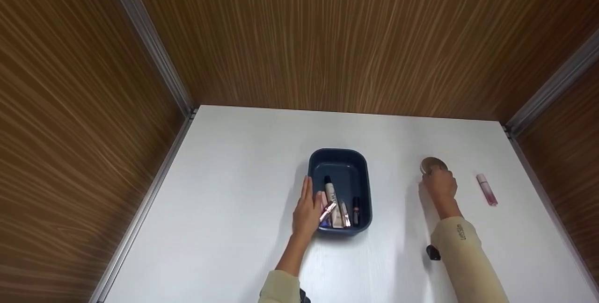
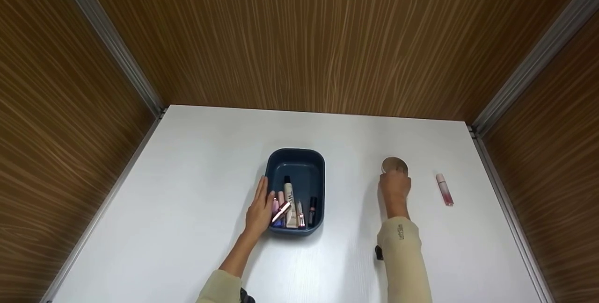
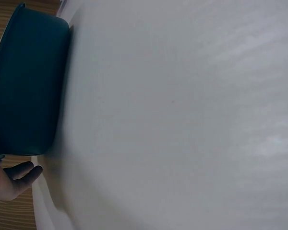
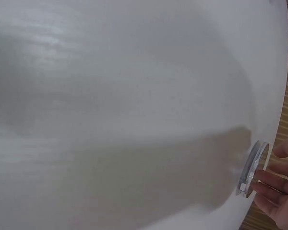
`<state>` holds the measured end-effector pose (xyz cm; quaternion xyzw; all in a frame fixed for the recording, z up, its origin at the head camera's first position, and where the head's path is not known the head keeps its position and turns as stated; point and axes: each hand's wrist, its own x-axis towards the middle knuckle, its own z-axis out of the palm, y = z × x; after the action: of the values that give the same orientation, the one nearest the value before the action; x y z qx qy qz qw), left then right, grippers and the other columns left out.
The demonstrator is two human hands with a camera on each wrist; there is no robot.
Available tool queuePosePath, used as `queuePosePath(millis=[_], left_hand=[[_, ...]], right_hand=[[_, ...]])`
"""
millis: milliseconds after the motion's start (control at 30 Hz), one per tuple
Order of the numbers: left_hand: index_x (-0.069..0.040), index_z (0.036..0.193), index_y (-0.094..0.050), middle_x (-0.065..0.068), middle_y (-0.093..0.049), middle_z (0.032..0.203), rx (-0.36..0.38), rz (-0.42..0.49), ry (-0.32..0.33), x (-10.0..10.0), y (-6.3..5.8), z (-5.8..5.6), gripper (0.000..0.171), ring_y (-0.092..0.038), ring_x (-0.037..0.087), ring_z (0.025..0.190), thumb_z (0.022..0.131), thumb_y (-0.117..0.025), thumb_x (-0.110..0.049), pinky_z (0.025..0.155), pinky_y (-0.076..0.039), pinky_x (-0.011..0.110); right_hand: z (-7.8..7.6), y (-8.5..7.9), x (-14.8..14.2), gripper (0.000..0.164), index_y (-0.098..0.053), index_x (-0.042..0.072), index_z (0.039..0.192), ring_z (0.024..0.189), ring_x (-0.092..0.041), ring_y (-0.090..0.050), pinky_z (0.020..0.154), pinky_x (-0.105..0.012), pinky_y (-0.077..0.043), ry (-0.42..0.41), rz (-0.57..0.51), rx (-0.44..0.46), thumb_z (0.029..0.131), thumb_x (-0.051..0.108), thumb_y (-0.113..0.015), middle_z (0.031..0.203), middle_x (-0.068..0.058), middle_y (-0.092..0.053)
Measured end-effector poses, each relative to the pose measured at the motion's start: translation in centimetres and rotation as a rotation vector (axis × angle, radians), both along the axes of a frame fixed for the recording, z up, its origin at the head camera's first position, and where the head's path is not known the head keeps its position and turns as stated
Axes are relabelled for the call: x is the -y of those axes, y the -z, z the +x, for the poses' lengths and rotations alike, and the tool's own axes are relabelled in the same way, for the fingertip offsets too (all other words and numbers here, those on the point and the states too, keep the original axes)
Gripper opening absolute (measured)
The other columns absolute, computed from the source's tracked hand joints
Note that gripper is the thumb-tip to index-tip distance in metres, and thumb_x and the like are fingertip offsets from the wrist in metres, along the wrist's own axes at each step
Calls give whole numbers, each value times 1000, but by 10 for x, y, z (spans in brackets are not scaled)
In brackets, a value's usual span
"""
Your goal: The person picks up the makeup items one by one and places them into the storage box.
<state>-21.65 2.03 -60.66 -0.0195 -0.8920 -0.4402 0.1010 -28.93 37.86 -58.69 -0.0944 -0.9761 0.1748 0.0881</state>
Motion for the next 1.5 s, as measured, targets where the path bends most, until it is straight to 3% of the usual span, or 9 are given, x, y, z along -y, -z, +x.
queuePosePath(millis=[167,267,333,433,600,700,900,1133,1500], left_hand=[[-8,145,-27,4,-22,150,-11,9,3,0,0,0,52,-46,31,117,99,-43,-25,80,-44,46],[-8,145,-27,4,-22,150,-11,6,3,0,1,-1,52,-47,30,116,99,-43,-26,80,-44,46],[-9,145,-27,4,-22,150,-8,4,1,-1,1,-1,52,-48,31,114,99,-43,-26,80,-44,46],[-9,145,-28,4,-23,149,-12,1,-3,-1,2,-1,52,-49,31,113,98,-44,-25,78,-45,47],[-7,144,-29,5,-23,149,-33,-7,-2,-1,1,-2,51,-48,31,114,98,-43,-25,78,-45,47],[-5,144,-29,6,-24,149,-38,-14,4,-2,1,-3,51,-49,32,112,99,-42,-25,77,-45,46],[-9,145,-29,2,-22,150,-18,-8,-1,-2,0,-1,52,-51,33,110,98,-43,-28,76,-45,47],[-10,145,-27,2,-21,150,-8,0,-4,0,0,0,52,-47,31,116,99,-41,-28,80,-44,48],[-10,145,-27,4,-22,150,-1,7,-12,3,1,0,52,-47,33,116,99,-42,-27,82,-42,52]], right_hand=[[2,8,-7,54,-32,-12,133,117,-53,-30,85,-62,-34,-29,-68,90,90,14,-50,134,-36,-25],[4,13,-13,61,-20,-9,140,126,-52,-14,90,-65,-27,-93,-49,173,92,17,-47,143,-32,-10],[5,16,-15,62,-18,-10,140,128,-51,-10,90,-65,-26,-122,-23,193,92,19,-45,144,-32,-8],[7,18,-14,59,-23,-10,139,126,-52,-16,91,-64,-27,-121,5,157,92,18,-45,142,-32,-16],[9,18,-9,48,-40,-9,129,115,-53,-33,89,-62,-30,-24,-56,15,89,14,-52,131,-33,-35],[11,18,-9,53,-38,-10,130,118,-54,-29,90,-63,-28,31,-119,-4,87,15,-56,134,-35,-29],[13,23,-15,66,-19,-5,142,125,-55,-15,94,-64,-22,38,-212,105,91,21,-51,144,-34,-3],[9,21,-14,57,-26,-6,139,122,-56,-21,96,-61,-23,39,-278,85,92,15,-50,143,-34,-11],[13,25,-1,58,-32,-8,135,120,-54,-28,93,-60,-29,134,-293,-14,88,16,-55,137,-36,-20]])
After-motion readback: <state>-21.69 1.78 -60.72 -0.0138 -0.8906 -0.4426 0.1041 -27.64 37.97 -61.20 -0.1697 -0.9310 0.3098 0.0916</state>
